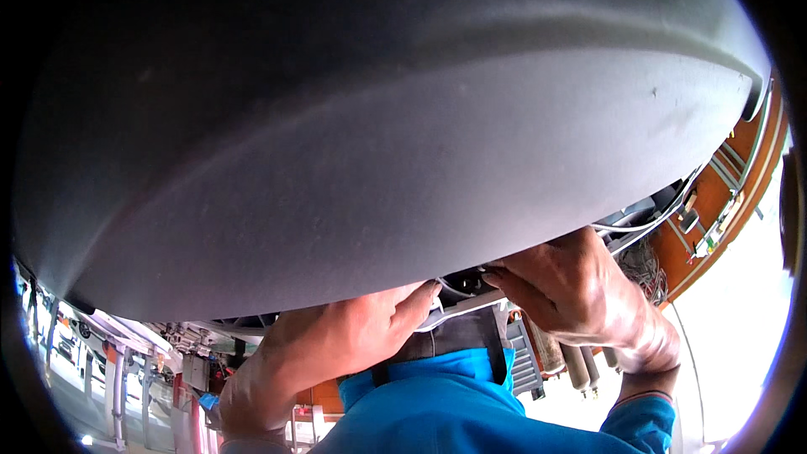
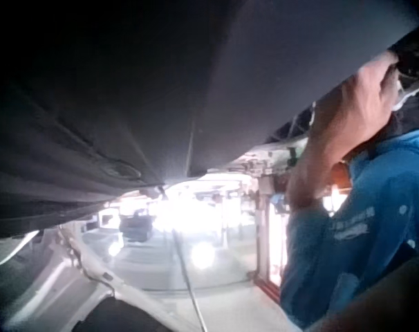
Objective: The person removes a white plastic radiator support frame from the front of a white Ford Escort, places it on the floor, and then reinstalls it. The person uses a ratchet to tighten bolts securing the frame. Another person assists by holding the frame during reinstallation.
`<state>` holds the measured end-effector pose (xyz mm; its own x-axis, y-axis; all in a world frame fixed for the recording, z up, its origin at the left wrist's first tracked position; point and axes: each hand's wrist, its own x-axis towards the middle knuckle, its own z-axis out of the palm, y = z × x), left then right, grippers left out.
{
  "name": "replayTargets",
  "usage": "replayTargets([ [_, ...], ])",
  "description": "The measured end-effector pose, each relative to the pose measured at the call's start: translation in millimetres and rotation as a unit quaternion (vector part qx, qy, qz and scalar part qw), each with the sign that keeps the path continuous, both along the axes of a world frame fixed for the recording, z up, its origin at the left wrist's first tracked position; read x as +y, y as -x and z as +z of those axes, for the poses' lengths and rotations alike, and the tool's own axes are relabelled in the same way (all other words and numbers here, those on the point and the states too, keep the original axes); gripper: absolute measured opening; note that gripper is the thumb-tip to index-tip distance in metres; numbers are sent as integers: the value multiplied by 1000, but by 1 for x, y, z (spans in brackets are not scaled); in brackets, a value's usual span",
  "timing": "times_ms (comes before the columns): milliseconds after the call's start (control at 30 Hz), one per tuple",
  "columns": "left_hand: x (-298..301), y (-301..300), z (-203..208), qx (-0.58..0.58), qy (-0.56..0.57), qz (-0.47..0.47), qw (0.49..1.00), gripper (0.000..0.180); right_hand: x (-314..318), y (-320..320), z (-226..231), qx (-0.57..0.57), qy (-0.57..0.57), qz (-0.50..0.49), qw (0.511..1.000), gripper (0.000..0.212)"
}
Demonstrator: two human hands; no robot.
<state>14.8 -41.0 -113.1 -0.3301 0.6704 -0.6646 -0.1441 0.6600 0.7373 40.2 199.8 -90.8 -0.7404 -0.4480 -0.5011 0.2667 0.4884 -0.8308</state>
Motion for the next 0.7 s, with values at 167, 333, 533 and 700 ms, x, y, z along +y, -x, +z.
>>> replayTargets([
  [167, -1, -7, -7, 24, -51, 38, 998, 21, -5, 0, -7, -33, 40, -20, 998, 19],
  [333, 6, 2, -3, 28, -7, -9, 1000, 20, -5, -6, -13, -11, 30, -11, 999, 15],
  [533, 11, -1, -6, 31, -30, 53, 998, 22, -5, -10, -16, -22, 21, 4, 1000, 11],
  [700, 19, -1, -6, 27, -52, 95, 994, 31, -9, -8, -8, -22, -37, 72, 996, 12],
])
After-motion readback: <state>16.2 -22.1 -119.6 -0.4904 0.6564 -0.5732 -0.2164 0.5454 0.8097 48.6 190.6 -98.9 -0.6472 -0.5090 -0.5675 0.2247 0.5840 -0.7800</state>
